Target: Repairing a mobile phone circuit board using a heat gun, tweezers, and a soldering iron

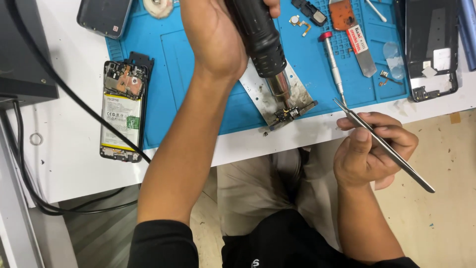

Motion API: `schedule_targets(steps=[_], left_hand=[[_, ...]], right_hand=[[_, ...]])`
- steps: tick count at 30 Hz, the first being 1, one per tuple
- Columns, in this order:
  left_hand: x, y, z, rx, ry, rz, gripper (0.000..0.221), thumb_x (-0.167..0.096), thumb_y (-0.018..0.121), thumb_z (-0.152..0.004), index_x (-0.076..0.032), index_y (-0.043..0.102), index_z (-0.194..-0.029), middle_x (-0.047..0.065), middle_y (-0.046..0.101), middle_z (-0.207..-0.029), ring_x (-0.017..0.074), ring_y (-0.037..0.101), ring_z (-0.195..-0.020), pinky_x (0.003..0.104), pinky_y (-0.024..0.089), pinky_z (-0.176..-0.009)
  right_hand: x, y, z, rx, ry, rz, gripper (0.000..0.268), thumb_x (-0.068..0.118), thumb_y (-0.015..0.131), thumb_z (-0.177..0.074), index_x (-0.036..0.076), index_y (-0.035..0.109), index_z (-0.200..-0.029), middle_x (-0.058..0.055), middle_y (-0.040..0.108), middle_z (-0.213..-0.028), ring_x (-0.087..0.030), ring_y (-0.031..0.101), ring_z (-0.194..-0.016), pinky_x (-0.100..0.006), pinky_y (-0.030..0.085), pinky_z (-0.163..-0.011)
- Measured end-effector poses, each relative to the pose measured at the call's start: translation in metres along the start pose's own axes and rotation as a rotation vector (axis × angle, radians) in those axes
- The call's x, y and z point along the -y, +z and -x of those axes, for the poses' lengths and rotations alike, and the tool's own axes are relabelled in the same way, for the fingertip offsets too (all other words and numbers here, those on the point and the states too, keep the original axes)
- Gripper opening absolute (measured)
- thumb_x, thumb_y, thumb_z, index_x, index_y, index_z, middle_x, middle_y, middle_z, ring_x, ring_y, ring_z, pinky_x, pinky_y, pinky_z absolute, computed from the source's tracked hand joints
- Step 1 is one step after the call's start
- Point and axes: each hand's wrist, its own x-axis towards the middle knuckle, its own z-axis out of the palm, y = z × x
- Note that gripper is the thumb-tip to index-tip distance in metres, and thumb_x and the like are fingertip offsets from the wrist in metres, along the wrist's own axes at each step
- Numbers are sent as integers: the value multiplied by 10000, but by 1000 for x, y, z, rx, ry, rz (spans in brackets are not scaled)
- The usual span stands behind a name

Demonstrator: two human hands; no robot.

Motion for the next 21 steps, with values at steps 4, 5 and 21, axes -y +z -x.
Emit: schedule_targets(steps=[4,5,21], left_hand=[[-9,14,7,-118,90,-55,334,-359,508,-904,-52,580,-794,187,639,-656,283,680,-589,378,527,-503],[-9,16,12,-120,88,-51,334,-359,508,-904,-52,580,-794,187,639,-656,283,680,-589,378,527,-503],[12,26,37,-32,243,42,194,-355,488,-1132,-165,526,-1146,234,554,-743,338,543,-592,426,489,-548]], right_hand=[[0,-3,4,-22,4,-33,299,157,658,-1034,57,377,-1060,-263,539,-965,-323,571,-650,-421,592,-562],[2,-6,6,-20,3,-29,299,157,658,-1034,57,377,-1060,-263,539,-965,-323,571,-650,-421,592,-562],[8,-16,20,159,-18,77,250,86,746,-973,118,506,-1034,-190,682,-879,-297,748,-866,-525,529,-1039]])
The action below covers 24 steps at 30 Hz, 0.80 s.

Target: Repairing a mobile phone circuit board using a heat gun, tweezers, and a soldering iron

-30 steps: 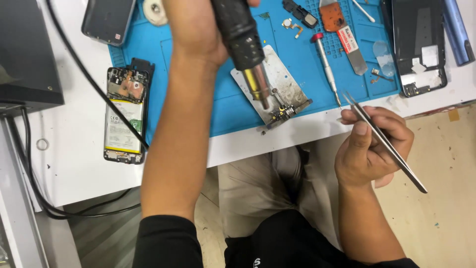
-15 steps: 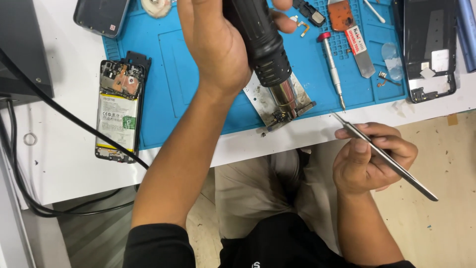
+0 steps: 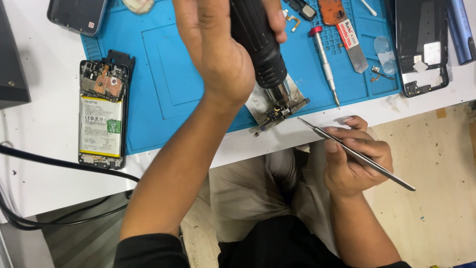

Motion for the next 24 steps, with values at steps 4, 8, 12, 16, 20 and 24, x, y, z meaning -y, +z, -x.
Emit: schedule_targets(steps=[4,8,12,16,20,24], left_hand=[[-6,9,3,56,-3,-70,215,-411,442,-1144,-198,459,-1169,197,549,-758,295,549,-593,391,496,-535],[-2,8,7,26,-22,-7,191,-370,459,-1176,-193,478,-1245,192,504,-748,309,558,-611,413,502,-552],[-1,7,6,47,14,24,168,-355,451,-1175,-200,486,-1228,186,514,-740,296,538,-598,396,468,-554],[-4,12,4,23,35,51,140,-335,450,-1161,-199,477,-1175,174,468,-697,283,506,-572,386,417,-559],[-7,14,2,7,32,60,135,-313,456,-1127,-180,448,-1109,142,435,-698,273,505,-561,380,416,-548],[-13,14,3,47,5,42,143,-321,460,-1122,-184,427,-1099,122,466,-739,252,542,-619,368,461,-584]], right_hand=[[7,7,-4,-2,-13,66,268,128,777,-953,94,514,-997,-177,681,-834,-290,752,-834,-560,527,-1103],[11,13,-6,-27,20,44,258,79,768,-955,109,517,-1003,-187,681,-882,-281,742,-861,-567,503,-1150],[18,19,-10,-20,22,102,259,97,734,-991,91,476,-1021,-210,674,-877,-305,728,-855,-585,499,-1201],[21,23,-9,7,17,138,245,99,720,-1003,92,476,-1021,-199,670,-853,-309,735,-849,-595,454,-1247],[23,26,-11,20,27,170,252,93,730,-998,87,480,-1030,-195,679,-898,-301,736,-865,-605,437,-1279],[22,27,-10,5,45,168,253,105,731,-997,88,479,-1024,-202,666,-889,-301,730,-859,-637,430,-1297]])
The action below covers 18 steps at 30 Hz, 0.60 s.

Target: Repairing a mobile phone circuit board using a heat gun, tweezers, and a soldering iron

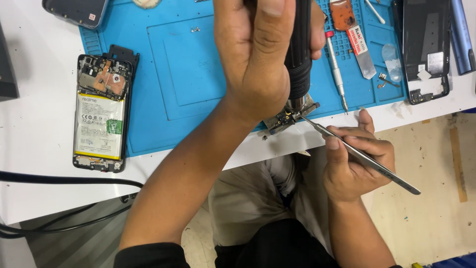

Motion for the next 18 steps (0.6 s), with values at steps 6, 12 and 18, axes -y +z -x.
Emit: schedule_targets(steps=[6,12,18], left_hand=[[-5,0,0,46,-25,-76,219,-390,436,-1105,-180,426,-1044,108,522,-741,218,530,-624,339,461,-599],[-6,0,-1,56,-14,-82,229,-391,427,-1102,-175,424,-1027,106,513,-731,213,514,-616,335,442,-599],[-9,2,-3,49,-29,-99,296,-409,424,-1075,-139,437,-954,99,514,-720,203,510,-607,327,448,-587]], right_hand=[[1,2,1,17,0,-2,257,107,734,-1000,97,478,-1024,-203,677,-913,-298,730,-872,-630,403,-1316],[-1,2,1,12,-1,-2,254,103,736,-995,94,483,-1018,-200,670,-887,-292,729,-865,-642,399,-1322],[-1,1,1,23,-21,5,250,89,733,-995,89,485,-1017,-198,668,-860,-299,733,-851,-638,409,-1312]])
